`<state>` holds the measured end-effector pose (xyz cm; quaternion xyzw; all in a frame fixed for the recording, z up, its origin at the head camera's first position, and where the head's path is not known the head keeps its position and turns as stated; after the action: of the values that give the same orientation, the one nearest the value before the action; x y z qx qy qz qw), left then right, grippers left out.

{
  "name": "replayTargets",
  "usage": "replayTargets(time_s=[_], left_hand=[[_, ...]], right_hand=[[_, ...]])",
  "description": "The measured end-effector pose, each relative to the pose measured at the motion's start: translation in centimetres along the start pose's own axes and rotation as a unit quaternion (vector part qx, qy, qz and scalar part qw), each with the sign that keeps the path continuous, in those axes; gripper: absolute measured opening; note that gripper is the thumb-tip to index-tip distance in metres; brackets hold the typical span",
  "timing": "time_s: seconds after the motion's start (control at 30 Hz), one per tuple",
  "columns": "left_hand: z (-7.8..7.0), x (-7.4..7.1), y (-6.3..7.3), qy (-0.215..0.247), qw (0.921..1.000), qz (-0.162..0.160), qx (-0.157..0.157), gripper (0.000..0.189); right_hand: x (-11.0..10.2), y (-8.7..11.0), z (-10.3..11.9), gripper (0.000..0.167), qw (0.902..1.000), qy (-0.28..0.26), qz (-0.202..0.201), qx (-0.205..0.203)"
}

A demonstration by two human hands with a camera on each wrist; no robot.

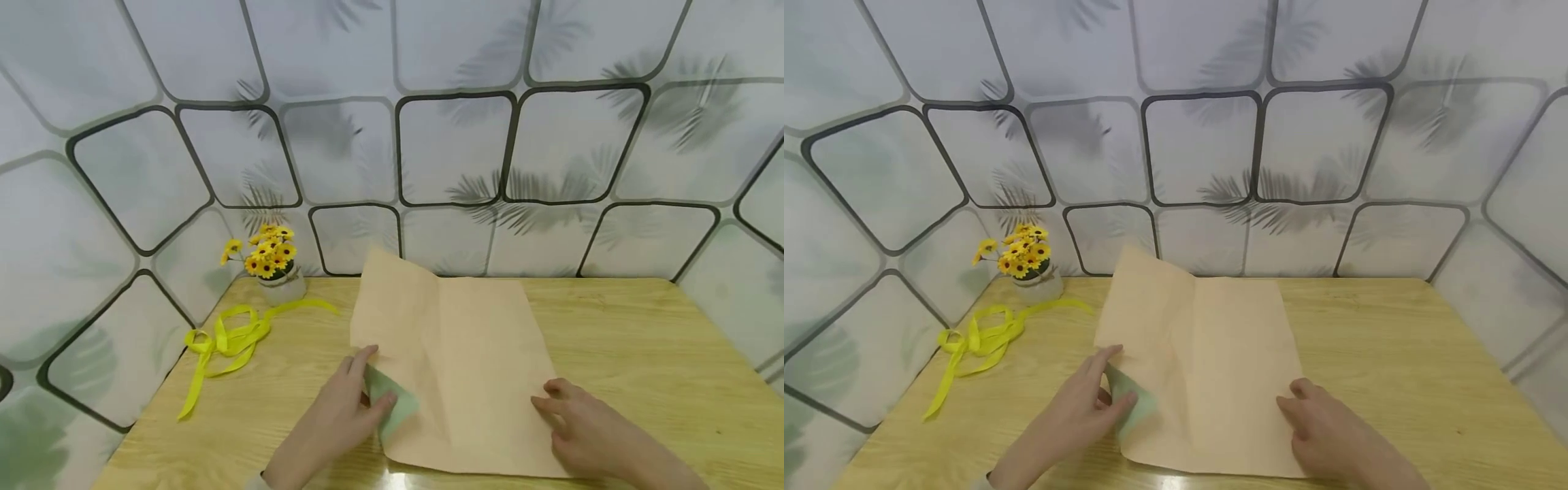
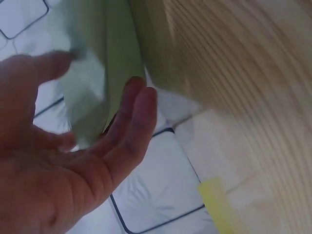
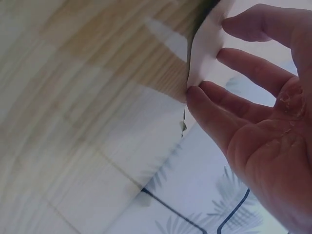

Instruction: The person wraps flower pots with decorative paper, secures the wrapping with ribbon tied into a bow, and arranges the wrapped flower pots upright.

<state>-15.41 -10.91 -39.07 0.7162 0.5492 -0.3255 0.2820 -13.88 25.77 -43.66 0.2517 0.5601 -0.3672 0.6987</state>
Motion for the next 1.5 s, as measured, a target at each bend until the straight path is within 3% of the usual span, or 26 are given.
replayTargets(time_s=[0.1,0.23,0.33,0.6,0.77,1.0,1.2,1.37,1.5], left_hand=[[1.2,-0.4,0.5,-0.004,0.9982,0.055,-0.025,0.082],[2.4,-0.7,0.2,0.014,0.9908,0.135,0.0,0.08],[3.2,-0.7,-0.4,0.039,0.9861,0.161,0.015,0.068],[4.1,-0.7,-1.0,-0.001,0.9895,0.143,-0.021,0.059],[4.2,-0.8,-0.9,-0.036,0.9898,0.135,-0.029,0.066],[4.3,-0.7,-0.9,-0.051,0.9918,0.116,-0.021,0.065],[3.8,-0.8,-1.0,-0.083,0.9945,0.063,-0.014,0.058],[3.5,-1.0,-1.1,-0.104,0.9941,0.021,0.021,0.044],[3.7,-0.8,-1.3,-0.099,0.9943,0.023,0.03,0.033]], right_hand=[[0.0,0.3,-0.5,0.045,1.0,0.002,0.0,-0.004],[-0.2,0.8,-1.0,0.044,0.9999,0.005,-0.006,-0.006],[-0.4,1.0,-1.1,0.043,0.9999,0.01,-0.012,-0.008],[-0.2,0.8,-1.0,0.043,0.9998,-0.017,0.006,0.01],[-0.1,0.8,-1.0,0.044,0.9998,-0.021,0.004,0.003],[-0.2,0.7,-1.1,0.044,1.0,-0.001,-0.008,0.004],[-0.3,0.8,-1.4,0.043,0.9998,0.01,-0.016,-0.009],[-0.1,0.9,-1.5,0.042,0.999,0.024,-0.032,-0.021],[0.0,0.9,-1.7,0.042,0.999,0.021,-0.031,-0.022]])
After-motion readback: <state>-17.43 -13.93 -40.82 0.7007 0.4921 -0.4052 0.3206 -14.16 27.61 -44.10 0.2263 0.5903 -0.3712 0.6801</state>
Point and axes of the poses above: each hand's wrist, its own y-axis away from the middle knuckle, its own x-axis out of the palm, z = x × y, the point moved 3 cm from there along -y, towards the middle knuckle, and after that the axes turned 8 degrees about -x, right-handed, at the moved point
